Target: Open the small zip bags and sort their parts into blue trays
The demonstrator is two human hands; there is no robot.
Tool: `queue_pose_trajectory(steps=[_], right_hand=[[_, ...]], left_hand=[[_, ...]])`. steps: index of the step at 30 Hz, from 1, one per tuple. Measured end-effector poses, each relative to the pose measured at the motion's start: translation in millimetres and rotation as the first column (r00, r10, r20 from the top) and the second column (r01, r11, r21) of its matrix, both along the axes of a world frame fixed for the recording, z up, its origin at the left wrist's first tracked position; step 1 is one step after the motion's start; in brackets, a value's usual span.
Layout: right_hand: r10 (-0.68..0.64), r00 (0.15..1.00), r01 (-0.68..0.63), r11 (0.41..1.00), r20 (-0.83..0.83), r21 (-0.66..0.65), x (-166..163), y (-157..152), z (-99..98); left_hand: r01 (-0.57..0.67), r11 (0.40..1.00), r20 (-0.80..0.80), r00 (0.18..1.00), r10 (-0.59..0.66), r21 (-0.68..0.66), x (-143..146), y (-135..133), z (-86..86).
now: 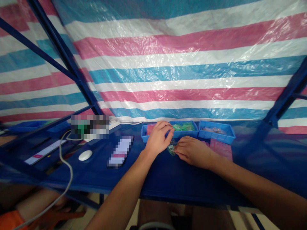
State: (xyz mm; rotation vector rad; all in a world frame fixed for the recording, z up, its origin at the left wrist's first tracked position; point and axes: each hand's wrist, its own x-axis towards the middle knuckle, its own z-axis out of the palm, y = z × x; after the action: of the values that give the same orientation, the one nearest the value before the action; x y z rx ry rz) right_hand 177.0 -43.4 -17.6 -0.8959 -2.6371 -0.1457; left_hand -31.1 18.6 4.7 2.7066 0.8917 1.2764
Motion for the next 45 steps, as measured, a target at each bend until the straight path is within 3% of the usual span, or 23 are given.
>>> queue_pose_trajectory(steps=[3,5,9,13,19,22,26,36,42,43,45], right_hand=[[-0.025,0.999,0.026,1.000,-0.045,0.011,-1.7,-1.9,0.4],[-0.058,0.980,0.054,0.998,-0.192,-0.025,0.2,-1.5,1.1],[-0.214,0.785,0.087,0.967,-0.581,-0.239,13.1,7.5,-0.2],[-0.318,0.585,-0.098,0.885,-0.746,-0.454,25.6,19.3,-4.8],[-0.383,0.434,-0.309,0.787,-0.816,-0.534,19.5,15.9,0.4],[-0.410,0.412,-0.329,0.766,-0.814,-0.552,16.6,13.2,3.1],[-0.410,0.443,-0.304,0.768,-0.797,-0.564,20.2,16.4,1.4],[-0.423,0.400,-0.167,0.839,-0.813,-0.518,23.1,18.1,3.1],[-0.423,0.351,-0.207,0.835,-0.835,-0.510,19.7,17.0,5.3],[-0.429,0.333,-0.226,0.828,-0.840,-0.513,20.0,17.5,5.4],[-0.441,0.310,-0.238,0.822,-0.842,-0.518,21.5,18.4,5.5]], left_hand=[[0.058,0.998,-0.004,0.998,-0.058,-0.015,3.3,-4.0,0.9],[0.093,0.995,-0.017,0.995,-0.094,-0.048,3.9,-6.9,2.5],[0.162,0.975,0.017,0.987,-0.161,-0.149,5.0,-12.7,5.2],[0.198,0.951,0.102,0.979,-0.178,-0.238,9.1,-12.6,2.0],[0.242,0.876,0.311,0.944,-0.112,-0.417,14.2,-2.7,-9.3],[0.315,0.814,0.398,0.910,-0.114,-0.488,15.9,-2.1,-11.4],[0.394,0.755,0.449,0.881,-0.148,-0.524,19.1,-4.8,-11.1],[0.508,0.610,0.541,0.827,-0.149,-0.609,19.2,0.0,-12.6],[0.524,0.610,0.548,0.819,-0.170,-0.594,20.3,-1.0,-14.2],[0.495,0.646,0.523,0.835,-0.170,-0.582,20.0,-2.8,-13.0],[0.392,0.774,0.425,0.888,-0.177,-0.497,18.7,-7.9,-9.1]])
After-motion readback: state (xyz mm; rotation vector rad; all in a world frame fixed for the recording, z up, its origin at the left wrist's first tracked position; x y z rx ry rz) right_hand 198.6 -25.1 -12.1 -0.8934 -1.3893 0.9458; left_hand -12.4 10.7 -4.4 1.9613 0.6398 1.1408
